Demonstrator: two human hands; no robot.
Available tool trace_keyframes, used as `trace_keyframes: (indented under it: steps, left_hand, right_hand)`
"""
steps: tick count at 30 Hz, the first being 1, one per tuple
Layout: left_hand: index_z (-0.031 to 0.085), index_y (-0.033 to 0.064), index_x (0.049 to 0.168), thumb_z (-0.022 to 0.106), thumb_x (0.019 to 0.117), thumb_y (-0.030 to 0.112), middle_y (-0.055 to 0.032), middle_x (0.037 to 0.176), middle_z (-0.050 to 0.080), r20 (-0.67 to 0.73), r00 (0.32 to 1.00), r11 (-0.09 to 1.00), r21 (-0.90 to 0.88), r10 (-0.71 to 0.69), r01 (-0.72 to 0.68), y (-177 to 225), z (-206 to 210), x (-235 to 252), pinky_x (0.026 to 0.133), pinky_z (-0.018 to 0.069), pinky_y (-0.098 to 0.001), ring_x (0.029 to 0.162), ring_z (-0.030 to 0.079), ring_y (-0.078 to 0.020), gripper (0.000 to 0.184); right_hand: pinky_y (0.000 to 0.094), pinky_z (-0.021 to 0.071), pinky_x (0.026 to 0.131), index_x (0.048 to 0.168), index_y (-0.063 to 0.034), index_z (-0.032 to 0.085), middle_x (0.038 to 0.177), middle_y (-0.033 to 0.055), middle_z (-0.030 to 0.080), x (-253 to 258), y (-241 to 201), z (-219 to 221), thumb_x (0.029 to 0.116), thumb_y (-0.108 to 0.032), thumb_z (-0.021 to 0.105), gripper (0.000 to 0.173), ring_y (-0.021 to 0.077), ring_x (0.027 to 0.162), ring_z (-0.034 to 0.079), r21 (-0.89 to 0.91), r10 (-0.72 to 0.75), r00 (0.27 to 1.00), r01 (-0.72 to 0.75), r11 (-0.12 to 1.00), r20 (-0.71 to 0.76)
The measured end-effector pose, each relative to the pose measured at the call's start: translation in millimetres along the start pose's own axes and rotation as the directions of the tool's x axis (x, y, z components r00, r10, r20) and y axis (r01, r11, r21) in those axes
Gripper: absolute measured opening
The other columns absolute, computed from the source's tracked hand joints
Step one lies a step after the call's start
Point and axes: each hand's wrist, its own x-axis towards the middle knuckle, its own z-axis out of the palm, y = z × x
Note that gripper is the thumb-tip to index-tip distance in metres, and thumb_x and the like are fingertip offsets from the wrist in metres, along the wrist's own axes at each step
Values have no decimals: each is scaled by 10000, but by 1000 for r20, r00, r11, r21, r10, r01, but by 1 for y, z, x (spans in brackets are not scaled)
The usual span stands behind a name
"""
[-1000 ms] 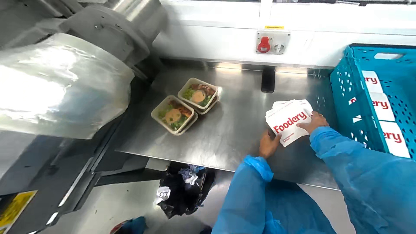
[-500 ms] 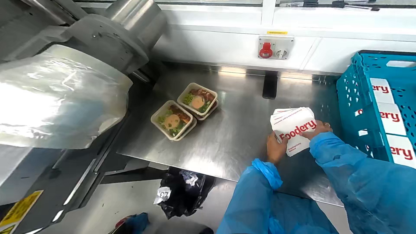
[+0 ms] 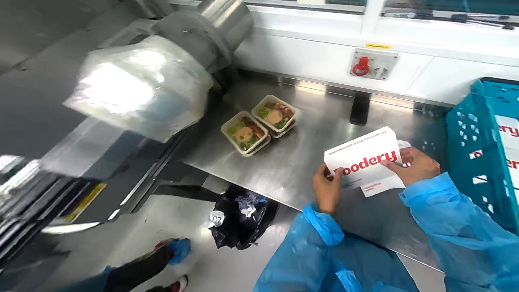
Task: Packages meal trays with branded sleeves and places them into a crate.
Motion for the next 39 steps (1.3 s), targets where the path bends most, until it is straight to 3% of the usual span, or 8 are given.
trace_keyframes:
  steps: [4,13,20,23,26,29,35,39]
  left_hand:
    - [628,-9,1152,743,879,-35,-90,946,722,-154,988,968,-250,-26,-13,-13,-95,-28,783,599,-328,830,703,-154,298]
    - [514,-20,1066,632,964,7,-116,869,709,-329,943,984,-175,-43,-16,-73,-227,-152,768,615,-366,799,724,-196,158]
    - [472,-26,1093,594,991,44,-133,948,690,-404,903,951,-308,-144,14,-95,-256,-242,774,631,-387,841,730,-213,174]
    - [503,-33,1256,689,951,135,-136,1217,665,-558,830,997,80,27,21,-99,-270,-277,842,626,-377,1013,718,-200,395]
    - [460,-20,1482,775,878,344,-280,1591,370,-548,685,639,754,480,155,-77,-285,-289,1127,444,-540,1442,450,-369,772]
    - [459,48,1534,698,879,581,-166,1617,404,-347,802,381,910,486,163,-43,-290,-275,1178,242,-716,1507,362,-365,878]
    - [528,16,1467,691,958,435,-140,1397,638,-176,981,608,788,75,95,-8,-279,-243,1024,526,-476,1218,661,-293,679]
    - [655,20,1269,501,1084,313,-217,1025,733,-4,983,691,711,-185,132,8,-266,-208,881,549,-582,973,720,-402,379]
  right_hand:
    - [611,542,793,1060,31,670,872,207,702,-26,-40,43,777,-214,913,446,361,813,693,126,-135,954,105,987,268]
    - [546,538,800,908,24,706,872,182,697,-101,-144,115,845,-130,843,215,304,832,673,295,-395,693,267,918,603]
    - [266,590,679,1018,28,681,781,65,715,-165,-192,143,880,54,716,145,103,678,683,423,-450,294,152,893,843]
    - [282,608,706,1007,26,659,788,57,721,-185,-188,165,905,56,648,107,116,702,705,407,-412,126,67,911,902]
    - [284,613,686,999,13,666,780,61,728,-215,-194,173,931,57,629,89,124,685,710,390,-390,31,13,921,920]
    - [295,618,696,980,-6,679,789,70,736,-242,-202,169,864,47,637,133,139,700,716,431,-439,-50,-122,894,897]
    - [254,588,624,863,-21,711,713,42,716,-232,-210,152,893,42,662,85,89,623,678,513,-514,10,42,857,858]
    - [348,575,627,817,-47,747,686,50,701,-204,-211,139,766,-198,905,225,130,605,661,388,-550,298,460,799,780]
